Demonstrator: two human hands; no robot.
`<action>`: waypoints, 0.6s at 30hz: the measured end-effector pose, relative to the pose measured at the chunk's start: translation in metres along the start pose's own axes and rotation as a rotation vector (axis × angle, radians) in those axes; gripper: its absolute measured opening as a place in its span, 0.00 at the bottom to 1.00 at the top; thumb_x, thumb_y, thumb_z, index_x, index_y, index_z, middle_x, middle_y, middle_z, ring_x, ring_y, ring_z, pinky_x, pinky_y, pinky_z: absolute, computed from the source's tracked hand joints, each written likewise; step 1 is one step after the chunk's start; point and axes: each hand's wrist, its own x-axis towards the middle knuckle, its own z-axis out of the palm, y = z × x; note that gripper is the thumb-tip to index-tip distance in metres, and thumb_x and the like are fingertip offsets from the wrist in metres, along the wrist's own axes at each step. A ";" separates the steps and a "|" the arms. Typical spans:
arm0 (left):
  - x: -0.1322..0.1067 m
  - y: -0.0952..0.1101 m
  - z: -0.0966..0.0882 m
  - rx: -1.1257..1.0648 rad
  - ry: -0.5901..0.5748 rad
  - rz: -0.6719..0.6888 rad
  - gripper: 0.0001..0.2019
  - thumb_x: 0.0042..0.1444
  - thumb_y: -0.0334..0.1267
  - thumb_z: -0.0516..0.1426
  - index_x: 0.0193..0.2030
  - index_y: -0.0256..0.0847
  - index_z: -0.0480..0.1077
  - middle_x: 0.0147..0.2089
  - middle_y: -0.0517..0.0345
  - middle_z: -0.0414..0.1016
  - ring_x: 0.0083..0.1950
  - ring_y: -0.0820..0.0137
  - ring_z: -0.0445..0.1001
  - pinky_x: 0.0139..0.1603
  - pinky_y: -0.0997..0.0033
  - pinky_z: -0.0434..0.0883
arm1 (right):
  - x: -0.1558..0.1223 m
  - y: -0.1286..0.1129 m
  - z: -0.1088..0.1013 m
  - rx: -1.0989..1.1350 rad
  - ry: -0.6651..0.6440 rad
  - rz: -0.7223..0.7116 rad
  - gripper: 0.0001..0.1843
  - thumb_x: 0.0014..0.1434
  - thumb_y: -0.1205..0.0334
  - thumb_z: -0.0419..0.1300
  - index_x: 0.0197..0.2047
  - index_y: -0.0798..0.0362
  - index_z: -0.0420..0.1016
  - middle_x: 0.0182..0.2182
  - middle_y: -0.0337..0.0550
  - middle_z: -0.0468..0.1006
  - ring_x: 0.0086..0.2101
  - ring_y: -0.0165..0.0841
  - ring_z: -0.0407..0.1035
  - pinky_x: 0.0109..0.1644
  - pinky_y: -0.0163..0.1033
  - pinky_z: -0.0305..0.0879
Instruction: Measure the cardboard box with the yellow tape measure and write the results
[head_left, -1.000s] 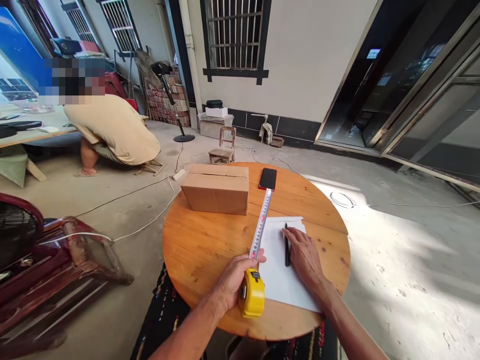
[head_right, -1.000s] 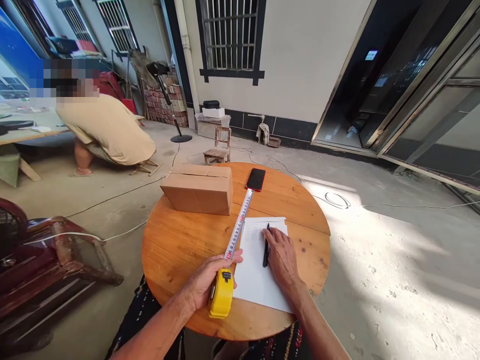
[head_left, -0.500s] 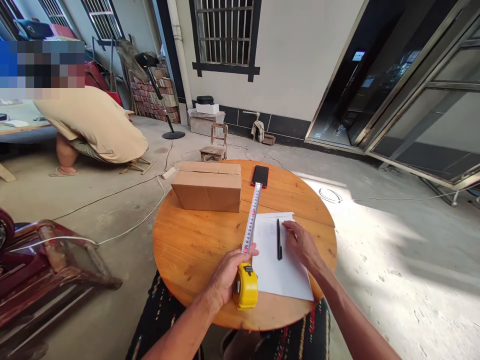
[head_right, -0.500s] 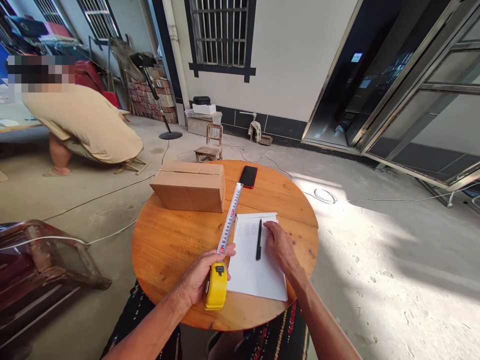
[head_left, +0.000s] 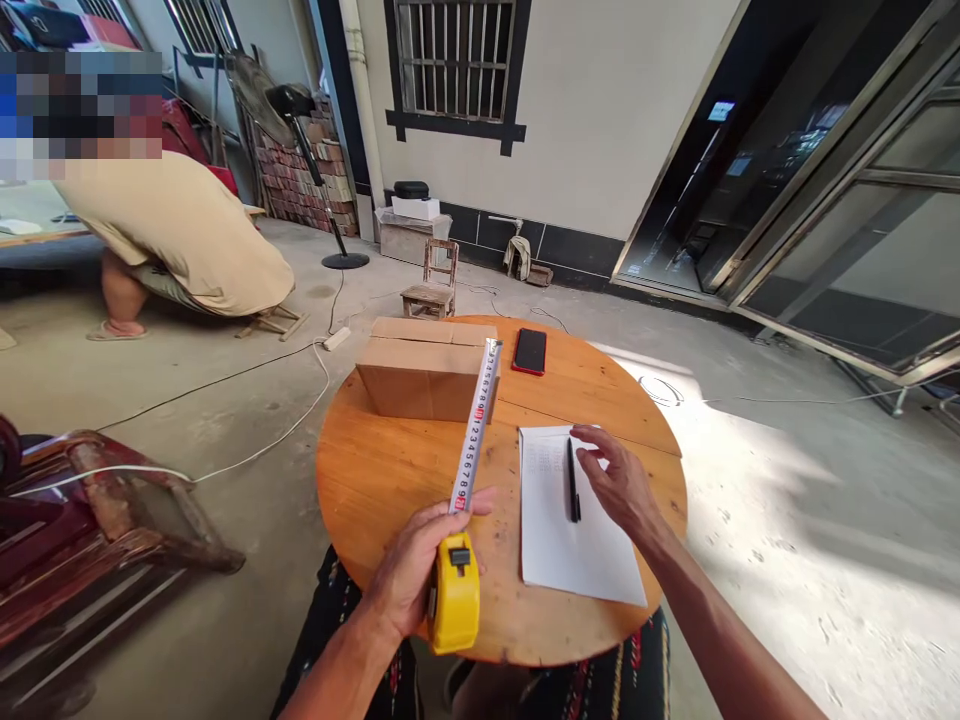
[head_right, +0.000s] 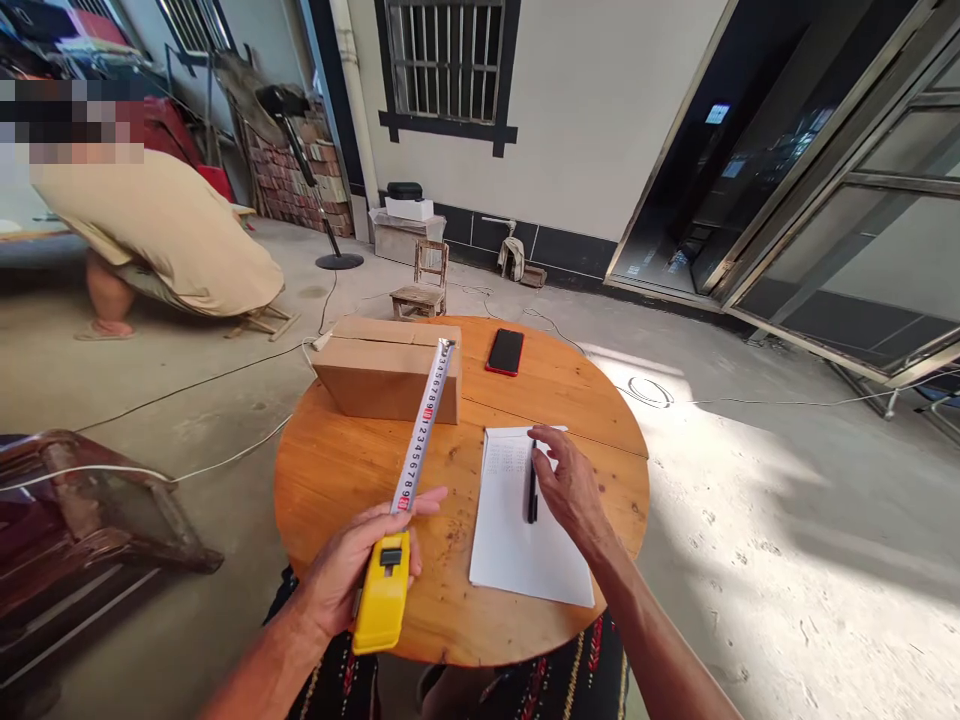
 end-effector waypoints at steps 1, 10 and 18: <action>-0.004 0.005 -0.007 -0.006 0.015 0.006 0.16 0.53 0.39 0.56 0.47 0.34 0.75 0.40 0.48 0.79 0.23 0.74 0.71 0.24 0.75 0.65 | 0.002 -0.006 0.002 0.036 0.005 -0.013 0.17 0.57 0.60 0.50 0.48 0.49 0.72 0.50 0.45 0.74 0.37 0.36 0.72 0.38 0.43 0.69; -0.026 0.041 -0.065 -0.128 0.144 0.135 0.26 0.55 0.42 0.55 0.59 0.33 0.66 0.20 0.56 0.72 0.21 0.73 0.66 0.22 0.76 0.61 | 0.044 -0.077 0.033 0.157 0.057 -0.104 0.22 0.58 0.49 0.52 0.54 0.49 0.66 0.56 0.51 0.66 0.43 0.41 0.70 0.35 0.42 0.68; -0.035 0.034 -0.092 -0.160 0.237 0.143 0.24 0.54 0.42 0.55 0.55 0.32 0.69 0.19 0.57 0.71 0.21 0.74 0.68 0.22 0.76 0.61 | 0.112 -0.131 0.062 -0.184 0.073 -0.436 0.45 0.49 0.35 0.57 0.64 0.49 0.53 0.64 0.55 0.51 0.61 0.52 0.47 0.58 0.59 0.51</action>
